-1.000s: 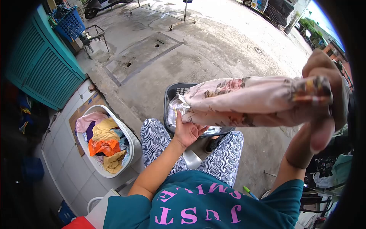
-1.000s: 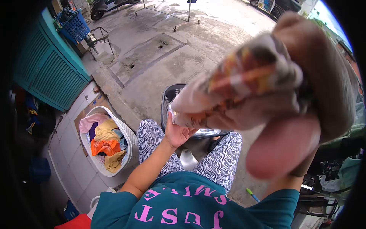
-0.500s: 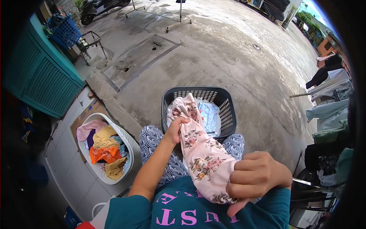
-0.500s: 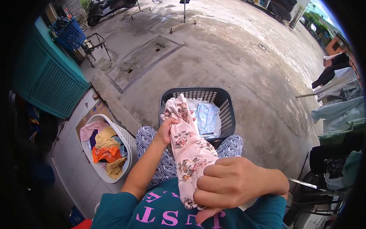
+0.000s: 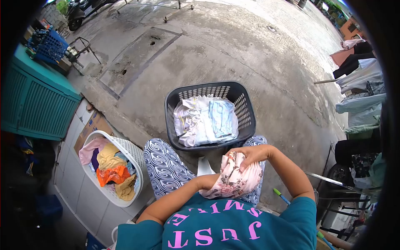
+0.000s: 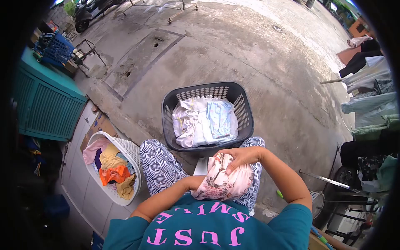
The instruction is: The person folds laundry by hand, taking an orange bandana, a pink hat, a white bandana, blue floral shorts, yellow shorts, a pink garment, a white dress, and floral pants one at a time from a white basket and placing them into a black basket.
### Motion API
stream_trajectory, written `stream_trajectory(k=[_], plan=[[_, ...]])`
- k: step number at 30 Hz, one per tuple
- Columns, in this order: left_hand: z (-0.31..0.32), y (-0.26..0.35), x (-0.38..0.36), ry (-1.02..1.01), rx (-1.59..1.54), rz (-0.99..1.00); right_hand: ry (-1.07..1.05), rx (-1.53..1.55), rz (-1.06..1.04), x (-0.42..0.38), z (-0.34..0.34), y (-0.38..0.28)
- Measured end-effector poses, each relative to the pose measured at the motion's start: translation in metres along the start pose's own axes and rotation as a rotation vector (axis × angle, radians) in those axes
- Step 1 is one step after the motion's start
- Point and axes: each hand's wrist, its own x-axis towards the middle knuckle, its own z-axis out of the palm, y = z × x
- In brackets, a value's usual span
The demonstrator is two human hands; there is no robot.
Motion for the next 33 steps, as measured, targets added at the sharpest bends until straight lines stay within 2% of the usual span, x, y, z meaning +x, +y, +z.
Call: stream_trajectory(k=[1, 3, 5, 6, 7, 8, 9, 10, 11, 12, 13, 15, 17, 19, 21, 22, 24, 25, 26, 27, 28, 29, 31, 32, 33], plan=[[0.002, -0.002, 0.001, -0.066, 0.041, -0.065, -0.025, 0.024, 0.099, -0.002, 0.004, 0.002], [0.002, 0.022, -0.002, -0.025, -0.092, -0.049, 0.005, 0.022, 0.052, -0.004, 0.002, 0.004], [-0.016, 0.019, 0.000, -0.071, -0.251, -0.166, 0.153, -0.165, -0.026, -0.010, -0.002, -0.010], [-0.031, -0.005, 0.006, -0.057, -0.311, -0.154, 0.242, -0.269, -0.006, -0.015, -0.005, -0.024], [-0.049, -0.007, 0.004, 0.040, -0.353, -0.173, 0.325, -0.407, -0.004, -0.020, -0.009, -0.041], [-0.060, 0.016, 0.002, 0.179, -0.456, -0.015, 0.409, -0.466, -0.072, -0.024, -0.017, -0.049], [-0.081, 0.003, 0.006, 0.368, -0.318, 0.027, 0.495, -0.525, -0.139, -0.028, -0.025, -0.056], [-0.099, -0.006, 0.007, 0.691, 0.380, 0.154, 0.592, -0.594, -0.192, -0.031, -0.030, -0.064], [-0.119, -0.020, 0.006, 0.838, 0.850, 0.026, 0.690, -0.663, -0.244, -0.033, -0.034, -0.070], [-0.137, -0.040, 0.007, 0.908, 1.054, -0.044, 0.747, -0.701, -0.253, -0.032, -0.035, -0.077], [-0.148, -0.055, 0.008, 0.908, 1.139, -0.173, 0.754, -0.700, -0.249, -0.028, -0.036, -0.077], [-0.158, -0.061, 0.008, 0.733, 1.227, -0.527, 0.930, -0.944, -0.344, -0.012, -0.043, -0.067], [-0.170, -0.088, 0.009, 0.718, 1.287, -0.562, 1.061, -1.228, -0.435, 0.011, -0.058, -0.040], [-0.180, -0.107, 0.008, 0.701, 1.348, -0.599, 1.088, -1.365, -0.502, 0.039, -0.080, 0.003], [-0.187, -0.114, 0.006, 0.727, 1.053, -0.672, 1.084, -1.374, -0.377, 0.068, -0.089, 0.063], [-0.185, -0.110, 0.006, 0.726, 1.057, -0.670, 1.055, -1.299, -0.293, 0.081, -0.086, 0.097], [-0.176, -0.096, 0.000, 1.007, 0.917, -0.427, 0.950, -1.136, -0.083, 0.098, -0.073, 0.144], [-0.177, -0.087, 0.000, 1.003, 0.925, -0.424, 0.874, -1.048, 0.042, 0.106, -0.066, 0.155], [-0.177, -0.081, 0.000, 1.108, 0.845, -0.341, 0.921, -1.166, -0.059, 0.109, -0.060, 0.156], [-0.177, -0.075, 0.000, 1.209, 0.761, -0.258, 0.929, -1.163, -0.056, 0.113, -0.056, 0.156], [-0.182, -0.080, 0.002, 1.312, 0.753, -0.150, 1.005, -1.149, -0.155, 0.113, -0.048, 0.145], [-0.181, -0.071, 0.004, 1.308, 0.759, -0.145, 1.079, -1.134, -0.257, 0.112, -0.041, 0.132], [-0.177, -0.048, 0.002, 1.416, 0.604, 0.165, 1.055, -1.023, -0.282, 0.109, -0.036, 0.108], [-0.171, -0.026, -0.002, 1.428, 0.612, 0.163, 1.091, -0.878, -0.373, 0.109, -0.034, 0.096], [-0.162, 0.004, -0.008, 1.298, 0.546, 0.129, 1.118, -0.728, -0.462, 0.110, -0.032, 0.083]])
